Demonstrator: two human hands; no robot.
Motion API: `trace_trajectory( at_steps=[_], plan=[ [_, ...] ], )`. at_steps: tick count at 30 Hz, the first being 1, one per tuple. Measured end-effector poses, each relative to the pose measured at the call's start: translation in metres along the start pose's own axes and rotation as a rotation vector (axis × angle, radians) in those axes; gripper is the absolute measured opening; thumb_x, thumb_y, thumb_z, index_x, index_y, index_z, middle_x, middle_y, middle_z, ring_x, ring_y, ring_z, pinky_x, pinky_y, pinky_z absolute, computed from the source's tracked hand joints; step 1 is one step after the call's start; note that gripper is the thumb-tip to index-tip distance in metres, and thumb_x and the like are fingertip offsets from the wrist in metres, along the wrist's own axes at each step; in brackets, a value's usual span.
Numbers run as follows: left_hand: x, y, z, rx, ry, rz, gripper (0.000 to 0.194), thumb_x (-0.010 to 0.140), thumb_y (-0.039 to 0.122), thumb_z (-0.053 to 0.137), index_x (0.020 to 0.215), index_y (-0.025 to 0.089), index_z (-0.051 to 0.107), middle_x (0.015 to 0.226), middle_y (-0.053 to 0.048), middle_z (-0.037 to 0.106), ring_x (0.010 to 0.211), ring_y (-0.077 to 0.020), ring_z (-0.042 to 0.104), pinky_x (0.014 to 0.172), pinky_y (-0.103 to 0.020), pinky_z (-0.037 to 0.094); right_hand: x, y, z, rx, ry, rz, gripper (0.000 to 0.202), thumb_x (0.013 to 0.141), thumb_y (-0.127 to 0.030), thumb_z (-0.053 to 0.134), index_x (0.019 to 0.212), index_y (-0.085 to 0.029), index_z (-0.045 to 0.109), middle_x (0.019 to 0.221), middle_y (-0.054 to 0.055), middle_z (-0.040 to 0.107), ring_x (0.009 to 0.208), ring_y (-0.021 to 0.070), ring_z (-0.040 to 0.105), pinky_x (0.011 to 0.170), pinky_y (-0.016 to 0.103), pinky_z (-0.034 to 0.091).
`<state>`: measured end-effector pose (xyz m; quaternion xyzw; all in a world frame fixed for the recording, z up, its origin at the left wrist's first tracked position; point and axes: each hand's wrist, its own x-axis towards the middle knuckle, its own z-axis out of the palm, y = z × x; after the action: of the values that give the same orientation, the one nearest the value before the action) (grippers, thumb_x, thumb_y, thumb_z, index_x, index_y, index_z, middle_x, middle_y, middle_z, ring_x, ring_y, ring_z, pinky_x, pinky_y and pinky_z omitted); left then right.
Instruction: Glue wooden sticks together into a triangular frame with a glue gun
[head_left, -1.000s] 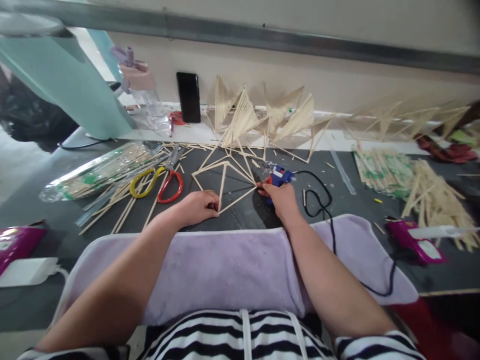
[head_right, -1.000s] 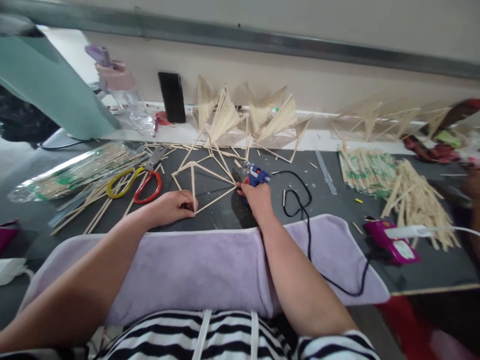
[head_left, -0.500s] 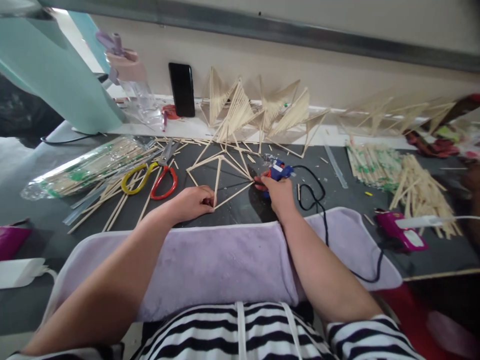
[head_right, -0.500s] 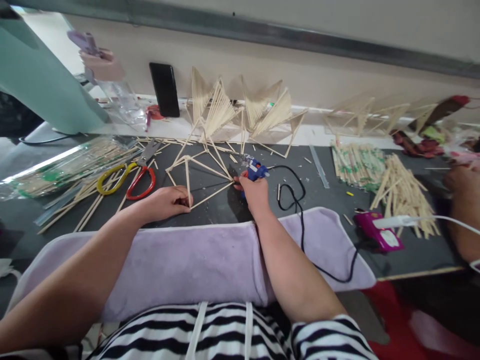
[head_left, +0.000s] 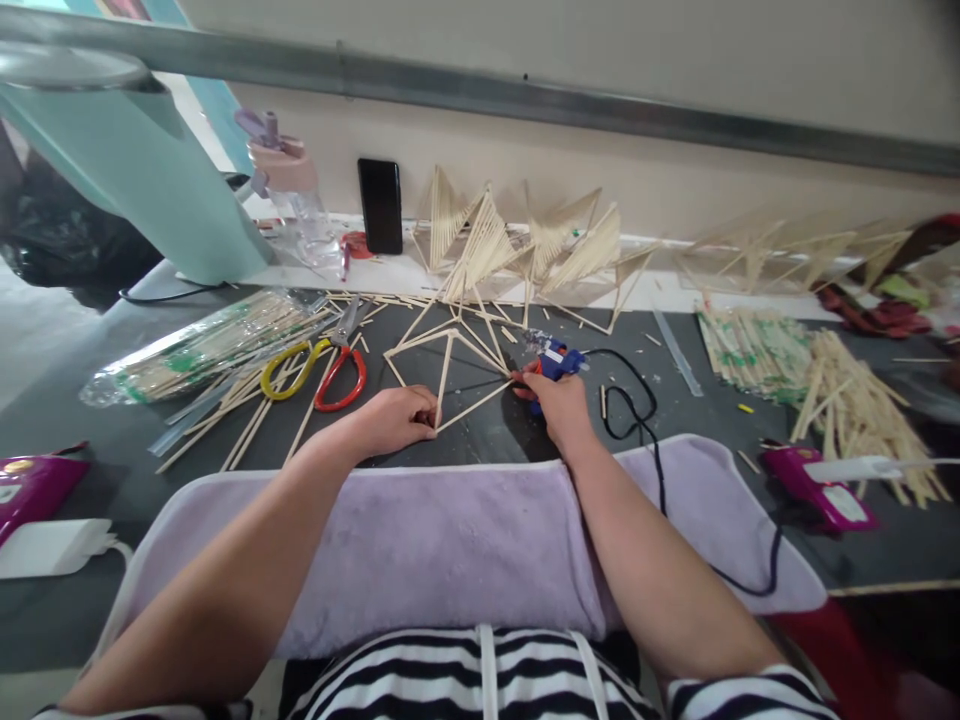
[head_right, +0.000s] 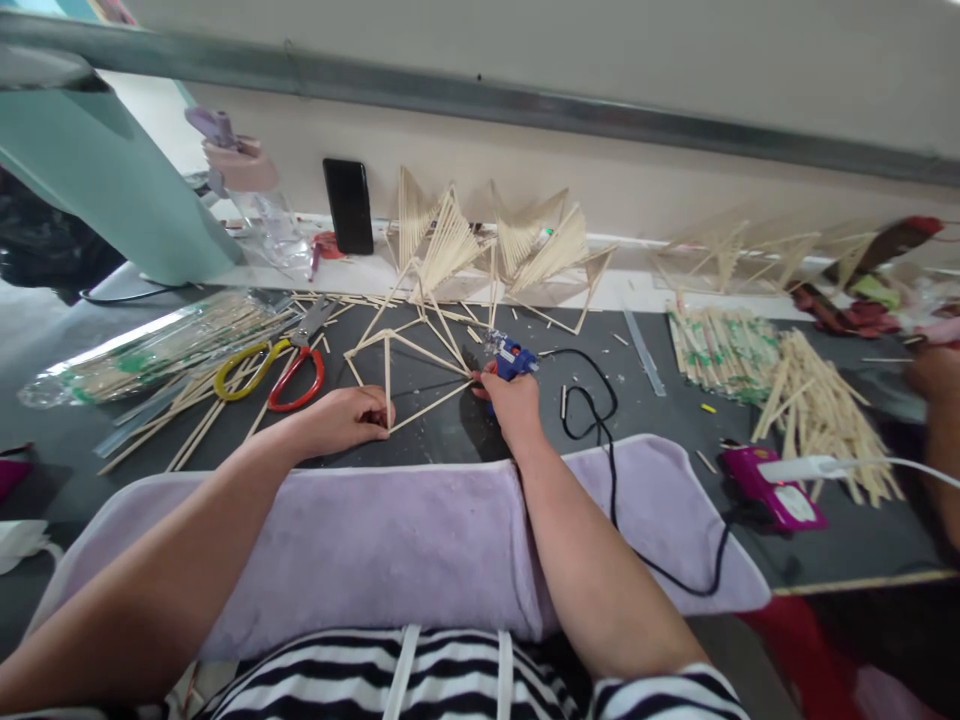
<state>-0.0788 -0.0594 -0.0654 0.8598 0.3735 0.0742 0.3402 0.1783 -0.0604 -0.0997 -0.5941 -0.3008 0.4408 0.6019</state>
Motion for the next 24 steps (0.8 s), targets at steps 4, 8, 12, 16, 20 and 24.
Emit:
trace_trajectory(
  at_steps=[4, 8, 12, 16, 20, 24],
  plan=[
    [0.0, 0.001, 0.0, 0.005, 0.004, 0.009, 0.005, 0.08, 0.019, 0.061, 0.075, 0.018, 0.064, 0.085, -0.001, 0.062, 0.078, -0.0135, 0.059, 0.071, -0.023, 0.043, -0.001, -0.001, 0.001, 0.01, -0.004, -0.001, 0.013, 0.063, -0.01, 0.067, 0.073, -0.016, 0.062, 0.069, -0.003, 0.063, 0.071, 0.016, 0.073, 0.051, 0.02, 0.058],
    [-0.001, 0.001, -0.001, -0.002, 0.012, 0.033, 0.008, 0.08, 0.02, 0.06, 0.075, 0.018, 0.064, 0.083, -0.001, 0.063, 0.079, -0.0143, 0.059, 0.072, -0.024, 0.044, -0.001, -0.002, 0.001, 0.015, -0.013, 0.009, 0.014, 0.063, -0.009, 0.068, 0.073, -0.016, 0.062, 0.069, -0.003, 0.064, 0.069, 0.0152, 0.072, 0.051, 0.02, 0.058],
    [0.001, 0.002, -0.002, -0.008, 0.011, 0.031, 0.007, 0.079, 0.02, 0.06, 0.075, 0.018, 0.065, 0.083, -0.001, 0.063, 0.079, -0.0146, 0.059, 0.072, -0.024, 0.044, 0.0, -0.001, 0.0, 0.007, -0.015, 0.007, 0.012, 0.063, -0.009, 0.068, 0.072, -0.016, 0.062, 0.068, -0.003, 0.064, 0.069, 0.0153, 0.072, 0.051, 0.02, 0.059],
    [-0.001, 0.002, -0.005, -0.082, -0.013, -0.029, 0.009, 0.076, 0.024, 0.063, 0.082, 0.018, 0.068, 0.088, -0.001, 0.066, 0.08, -0.0147, 0.061, 0.07, -0.023, 0.045, 0.001, 0.002, -0.001, 0.011, -0.016, -0.002, 0.014, 0.063, -0.009, 0.069, 0.073, -0.017, 0.062, 0.068, -0.003, 0.064, 0.07, 0.0158, 0.072, 0.051, 0.021, 0.059],
    [-0.008, 0.006, -0.018, -0.153, 0.02, -0.1, 0.017, 0.079, 0.03, 0.062, 0.089, 0.018, 0.069, 0.086, -0.001, 0.069, 0.078, -0.015, 0.062, 0.071, -0.024, 0.046, 0.002, 0.003, -0.001, 0.022, -0.026, -0.004, 0.014, 0.063, -0.009, 0.068, 0.072, -0.017, 0.062, 0.067, -0.003, 0.063, 0.069, 0.0158, 0.072, 0.05, 0.02, 0.058],
    [-0.014, 0.022, -0.049, -0.189, 0.427, -0.122, 0.022, 0.082, 0.037, 0.062, 0.085, 0.016, 0.069, 0.078, 0.0, 0.066, 0.072, -0.0129, 0.059, 0.069, -0.024, 0.046, 0.003, 0.004, -0.001, 0.025, -0.02, 0.012, 0.014, 0.062, -0.009, 0.068, 0.072, -0.017, 0.062, 0.067, -0.003, 0.063, 0.069, 0.0158, 0.072, 0.049, 0.02, 0.058]
  ],
)
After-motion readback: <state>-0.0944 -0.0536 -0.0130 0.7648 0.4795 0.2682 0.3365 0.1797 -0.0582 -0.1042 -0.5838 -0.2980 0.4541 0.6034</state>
